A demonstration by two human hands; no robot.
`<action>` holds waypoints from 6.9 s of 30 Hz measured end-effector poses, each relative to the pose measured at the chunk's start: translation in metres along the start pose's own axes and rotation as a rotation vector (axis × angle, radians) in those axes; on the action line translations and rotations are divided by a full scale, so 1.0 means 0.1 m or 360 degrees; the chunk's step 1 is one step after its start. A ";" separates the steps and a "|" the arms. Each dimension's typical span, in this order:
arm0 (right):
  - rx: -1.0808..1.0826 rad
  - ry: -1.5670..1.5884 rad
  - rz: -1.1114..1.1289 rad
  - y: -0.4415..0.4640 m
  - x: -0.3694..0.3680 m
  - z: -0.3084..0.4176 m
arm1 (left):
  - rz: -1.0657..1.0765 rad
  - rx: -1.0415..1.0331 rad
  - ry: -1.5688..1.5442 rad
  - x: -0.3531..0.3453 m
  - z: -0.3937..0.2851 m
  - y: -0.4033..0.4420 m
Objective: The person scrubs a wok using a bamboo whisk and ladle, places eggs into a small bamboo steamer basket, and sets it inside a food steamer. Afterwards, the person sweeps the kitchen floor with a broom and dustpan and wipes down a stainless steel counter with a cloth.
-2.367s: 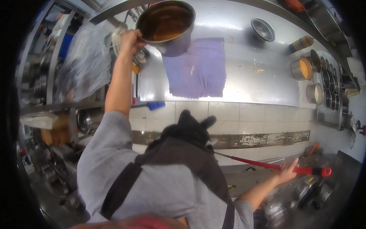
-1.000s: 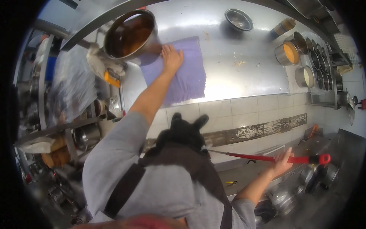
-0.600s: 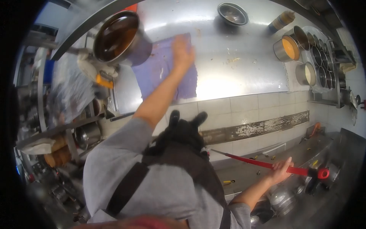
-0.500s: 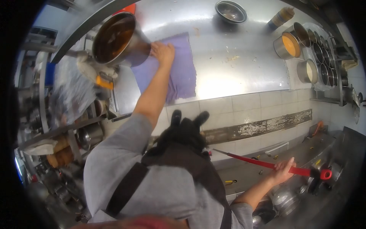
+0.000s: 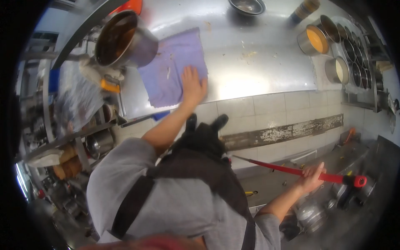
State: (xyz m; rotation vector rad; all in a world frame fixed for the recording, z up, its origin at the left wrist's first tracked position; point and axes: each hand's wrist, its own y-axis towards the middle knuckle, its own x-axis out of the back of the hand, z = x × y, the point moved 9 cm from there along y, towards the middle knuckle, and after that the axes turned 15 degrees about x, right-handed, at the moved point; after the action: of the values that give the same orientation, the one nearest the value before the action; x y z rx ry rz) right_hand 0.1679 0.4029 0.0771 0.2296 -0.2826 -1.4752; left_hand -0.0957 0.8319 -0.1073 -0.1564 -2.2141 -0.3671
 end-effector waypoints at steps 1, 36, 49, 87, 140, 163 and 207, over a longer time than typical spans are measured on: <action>-0.0011 0.0009 -0.0025 0.01 0.00 -0.01 | 0.0169 0.0111 0.0356 -0.18 0.03 -0.21; -0.0079 -0.0061 -0.0111 0.18 0.19 -0.17 | 0.0235 0.0363 0.0385 -0.78 -0.14 1.53; -0.0079 -0.0013 -0.0095 0.19 0.17 -0.20 | -0.0329 0.0664 0.0407 -0.23 0.61 2.00; -0.0084 -0.0045 0.0006 0.16 -0.18 -0.21 | -0.0294 0.0290 0.0155 0.66 1.35 1.23; -0.0129 -0.0025 -0.0175 0.30 0.08 -0.33 | 0.0057 0.0179 -0.0023 -1.25 -0.93 0.89; -0.0144 0.0059 -0.0023 0.33 0.05 -0.17 | 0.0434 -0.0230 0.0111 0.58 0.22 -0.26; 0.0304 -0.0500 -0.0899 0.02 0.89 0.52 | 0.1051 -0.0610 0.0073 0.00 -0.12 0.01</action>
State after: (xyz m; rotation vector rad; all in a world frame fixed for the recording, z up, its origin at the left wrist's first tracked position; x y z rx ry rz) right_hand 0.1592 0.3155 0.1307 0.2416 -0.6529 -2.0491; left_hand -0.0860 0.8291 -0.1003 -1.0396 -1.8903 -0.4072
